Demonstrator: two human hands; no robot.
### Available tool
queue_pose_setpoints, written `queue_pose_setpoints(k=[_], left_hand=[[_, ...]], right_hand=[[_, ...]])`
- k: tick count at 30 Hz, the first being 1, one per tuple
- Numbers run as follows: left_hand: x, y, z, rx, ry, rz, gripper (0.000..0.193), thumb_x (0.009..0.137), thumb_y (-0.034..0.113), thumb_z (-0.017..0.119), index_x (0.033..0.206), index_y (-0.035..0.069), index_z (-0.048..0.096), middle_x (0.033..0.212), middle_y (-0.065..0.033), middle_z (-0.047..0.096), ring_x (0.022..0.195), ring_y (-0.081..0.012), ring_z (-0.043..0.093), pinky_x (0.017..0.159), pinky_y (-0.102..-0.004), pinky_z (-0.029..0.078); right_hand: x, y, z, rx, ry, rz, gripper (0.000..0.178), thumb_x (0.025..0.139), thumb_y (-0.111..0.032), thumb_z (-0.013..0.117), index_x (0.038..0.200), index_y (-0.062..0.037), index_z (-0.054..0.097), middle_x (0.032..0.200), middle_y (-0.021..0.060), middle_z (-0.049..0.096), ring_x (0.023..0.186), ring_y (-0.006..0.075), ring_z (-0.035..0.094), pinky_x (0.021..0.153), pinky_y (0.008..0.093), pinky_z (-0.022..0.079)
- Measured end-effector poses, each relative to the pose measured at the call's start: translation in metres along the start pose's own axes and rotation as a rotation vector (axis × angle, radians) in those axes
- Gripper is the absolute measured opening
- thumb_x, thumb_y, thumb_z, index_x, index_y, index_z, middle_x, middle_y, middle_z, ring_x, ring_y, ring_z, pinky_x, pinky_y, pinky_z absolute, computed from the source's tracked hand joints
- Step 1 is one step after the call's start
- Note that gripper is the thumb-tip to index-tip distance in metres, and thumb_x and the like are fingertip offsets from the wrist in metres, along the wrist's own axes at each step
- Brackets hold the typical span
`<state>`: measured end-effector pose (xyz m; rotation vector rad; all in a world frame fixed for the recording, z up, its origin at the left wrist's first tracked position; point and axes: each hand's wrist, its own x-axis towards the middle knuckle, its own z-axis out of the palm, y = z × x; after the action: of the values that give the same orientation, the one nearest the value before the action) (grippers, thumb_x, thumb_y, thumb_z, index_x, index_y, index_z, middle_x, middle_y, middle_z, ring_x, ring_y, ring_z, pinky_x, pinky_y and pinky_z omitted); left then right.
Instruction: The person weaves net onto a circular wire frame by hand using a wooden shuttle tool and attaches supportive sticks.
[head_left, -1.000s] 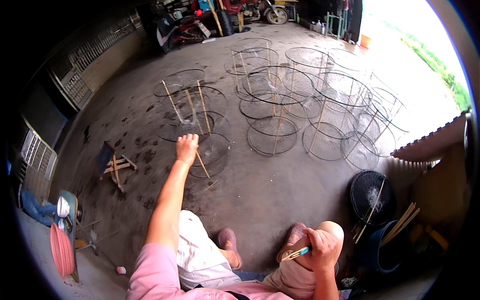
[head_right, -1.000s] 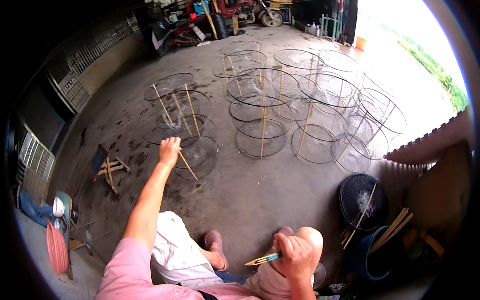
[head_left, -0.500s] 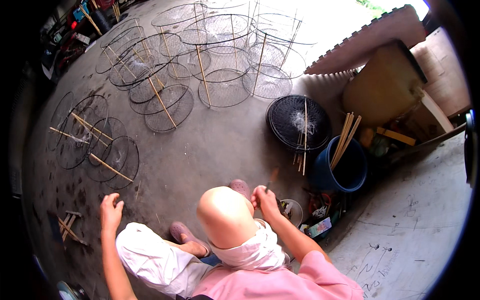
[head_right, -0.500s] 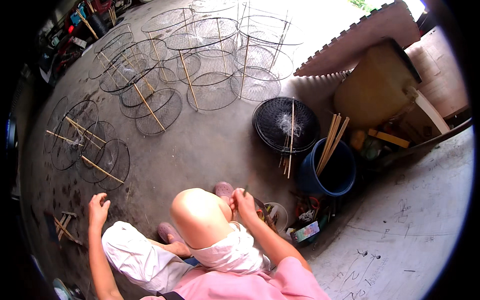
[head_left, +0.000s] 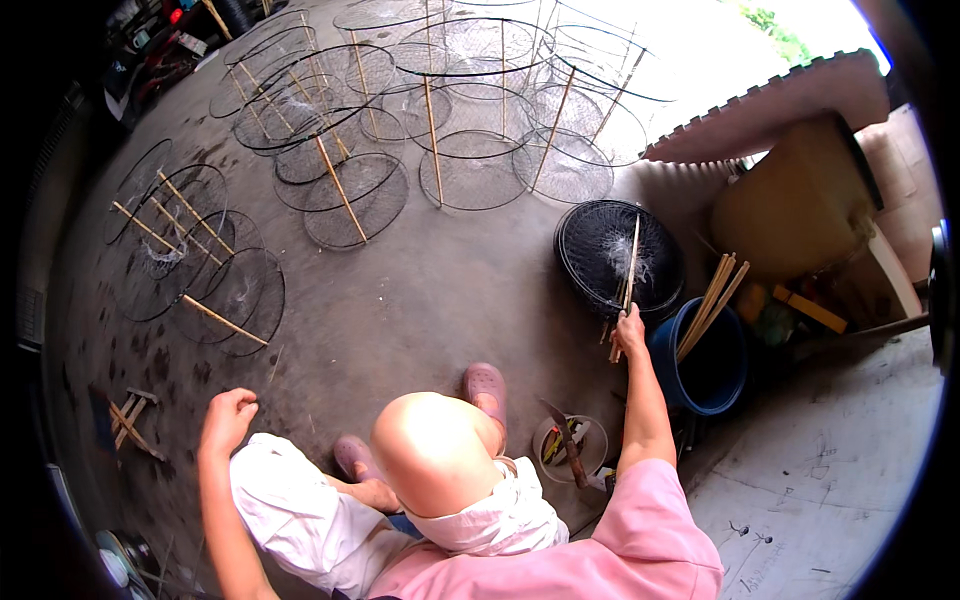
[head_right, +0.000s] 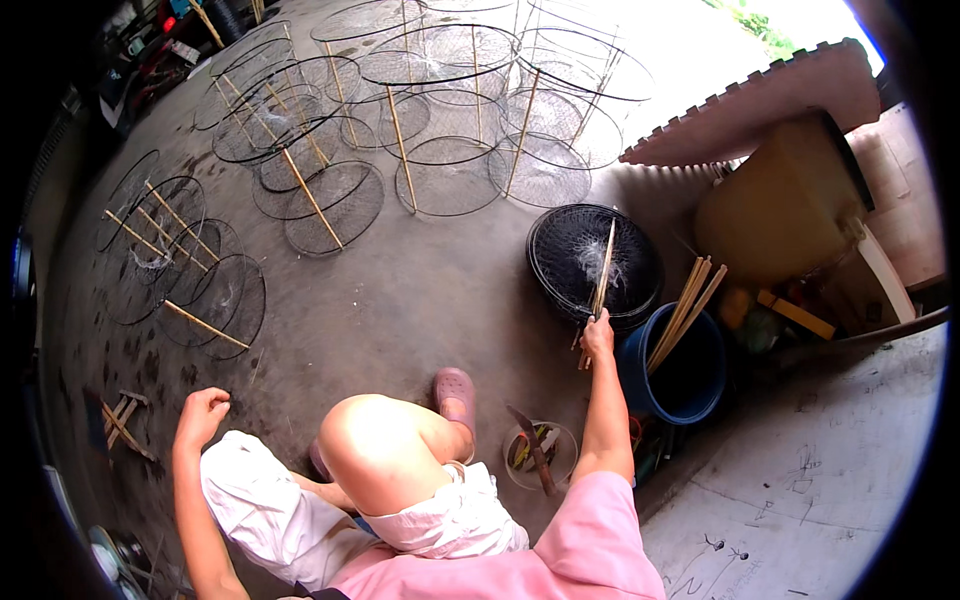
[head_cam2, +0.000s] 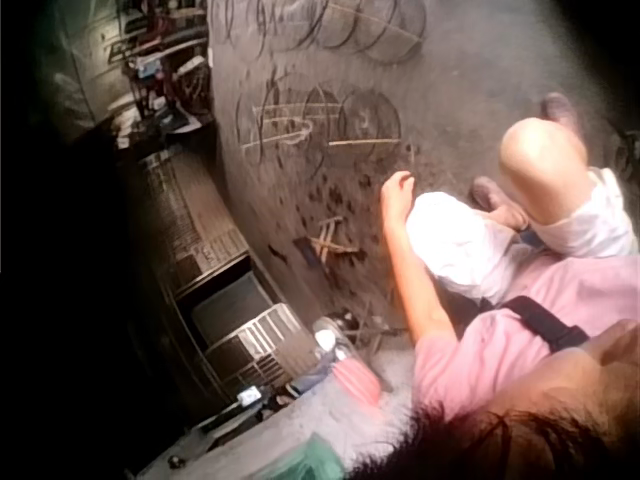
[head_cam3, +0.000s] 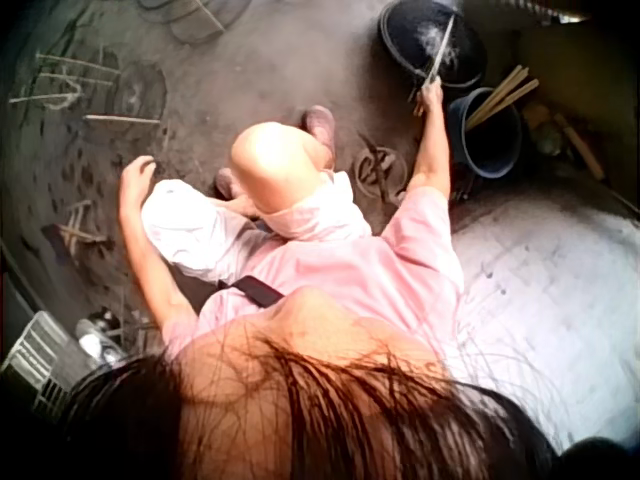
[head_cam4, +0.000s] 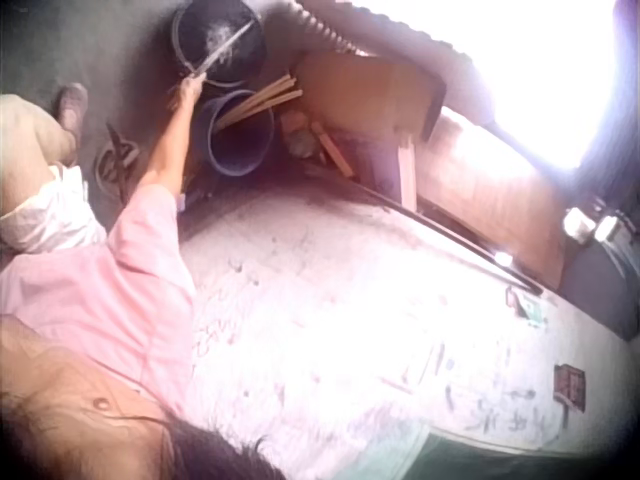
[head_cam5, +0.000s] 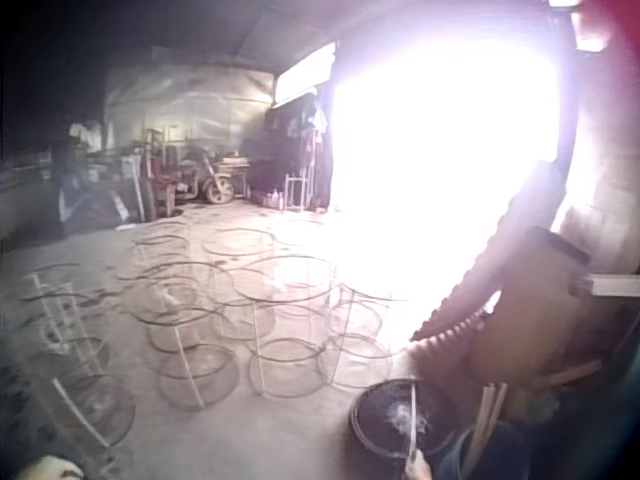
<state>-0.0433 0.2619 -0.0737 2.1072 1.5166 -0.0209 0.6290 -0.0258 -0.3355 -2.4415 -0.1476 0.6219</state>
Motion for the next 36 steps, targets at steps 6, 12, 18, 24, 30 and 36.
queue_pose_setpoints(k=[6, 12, 18, 24, 30, 36], left_hand=[[0.004, 0.036, 0.008, -0.059, 0.058, 0.171, 0.022, 0.081, 0.007, 0.069, 0.101, -0.001, 0.069, 0.088, -0.0186, 0.071, 0.082, -0.029, 0.071, 0.073, -0.0363, 0.054], [-0.006, 0.099, 0.007, -0.022, 0.312, 0.488, 0.028, 0.082, 0.009, 0.07, 0.11, 0.005, 0.065, 0.101, -0.0146, 0.067, 0.091, -0.0326, 0.066, 0.078, -0.0384, 0.053], [-0.062, 0.178, 0.035, 0.255, 0.511, 0.937, 0.065, 0.079, 0.026, 0.075, 0.135, 0.002, 0.052, 0.137, -0.0164, 0.051, 0.131, -0.0327, 0.045, 0.11, -0.0489, 0.034], [-0.12, 0.149, 0.049, 0.4, 0.409, 0.635, 0.047, 0.085, 0.014, 0.062, 0.129, 0.002, 0.054, 0.098, -0.0118, 0.066, 0.09, -0.0271, 0.065, 0.081, -0.0371, 0.052], [-0.162, 0.08, 0.032, 0.03, 0.735, 0.421, 0.023, 0.09, 0.013, 0.064, 0.109, 0.002, 0.062, 0.078, -0.0179, 0.067, 0.062, -0.034, 0.064, 0.055, -0.0427, 0.05], [-0.214, 0.067, 0.028, -0.29, 0.576, 0.356, 0.042, 0.083, 0.026, 0.074, 0.116, 0.002, 0.062, 0.094, -0.0167, 0.065, 0.082, -0.0329, 0.067, 0.068, -0.0392, 0.053]], right_hand=[[-0.02, -0.008, 0.004, 0.402, 0.24, -0.288, 0.013, 0.095, -0.017, 0.051, 0.103, -0.008, 0.057, 0.06, -0.0016, 0.047, 0.045, 0.0112, 0.046, 0.039, 0.0284, 0.037], [-0.171, -0.071, 0.036, 0.995, 0.024, -0.338, 0.01, 0.099, -0.012, 0.05, 0.107, -0.0072, 0.055, 0.068, -0.0046, 0.047, 0.051, 0.0047, 0.042, 0.046, 0.0227, 0.035], [-0.349, -0.16, 0.027, 1.047, -0.441, -0.663, 0.018, 0.102, -0.008, 0.047, 0.119, -0.0057, 0.05, 0.065, -0.0058, 0.043, 0.051, 0.0025, 0.038, 0.046, 0.0202, 0.032], [-0.445, -0.191, 0.002, 0.536, -0.741, -1.2, 0.04, 0.095, -0.005, 0.054, 0.134, -0.0044, 0.044, 0.072, 0.0046, 0.054, 0.058, 0.0163, 0.051, 0.053, 0.03, 0.041], [-0.438, -0.184, -0.022, -0.428, -0.501, -1.517, 0.071, 0.079, 0.0, 0.062, 0.145, -0.0169, 0.041, 0.09, 0.0174, 0.068, 0.082, 0.0383, 0.066, 0.072, 0.0482, 0.053], [-0.404, -0.162, -0.04, 0.061, -0.783, -1.449, 0.034, 0.074, 0.004, 0.069, 0.106, -0.0059, 0.07, 0.082, 0.0142, 0.072, 0.072, 0.0278, 0.072, 0.065, 0.0332, 0.055]])
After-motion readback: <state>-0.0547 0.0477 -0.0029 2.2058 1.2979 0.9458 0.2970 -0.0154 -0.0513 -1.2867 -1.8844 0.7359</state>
